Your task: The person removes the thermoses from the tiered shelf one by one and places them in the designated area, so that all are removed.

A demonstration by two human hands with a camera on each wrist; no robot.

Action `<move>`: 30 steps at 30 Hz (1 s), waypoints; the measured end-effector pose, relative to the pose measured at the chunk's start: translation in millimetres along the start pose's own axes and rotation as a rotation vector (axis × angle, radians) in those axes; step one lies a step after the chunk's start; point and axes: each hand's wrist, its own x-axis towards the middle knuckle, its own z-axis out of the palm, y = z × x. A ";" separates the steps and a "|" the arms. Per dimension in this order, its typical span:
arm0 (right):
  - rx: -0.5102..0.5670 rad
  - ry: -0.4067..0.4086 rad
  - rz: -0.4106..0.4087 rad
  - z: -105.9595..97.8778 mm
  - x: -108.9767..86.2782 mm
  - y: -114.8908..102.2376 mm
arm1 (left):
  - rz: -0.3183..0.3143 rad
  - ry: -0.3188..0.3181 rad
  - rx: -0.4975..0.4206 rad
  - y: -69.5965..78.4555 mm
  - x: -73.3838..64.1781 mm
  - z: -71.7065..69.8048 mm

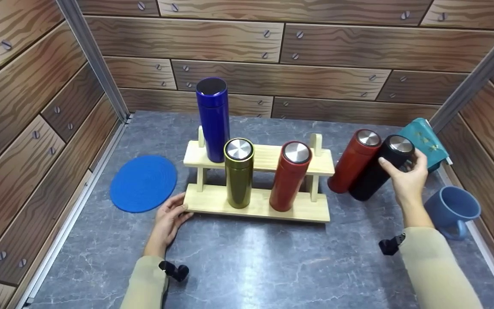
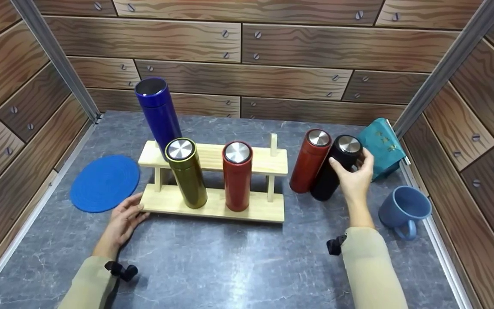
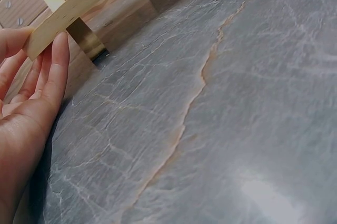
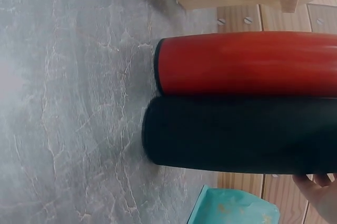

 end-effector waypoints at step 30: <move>-0.006 -0.067 -0.134 -14.7 -23.5 -13.4 | -0.005 0.009 0.009 -0.9 -0.9 0.8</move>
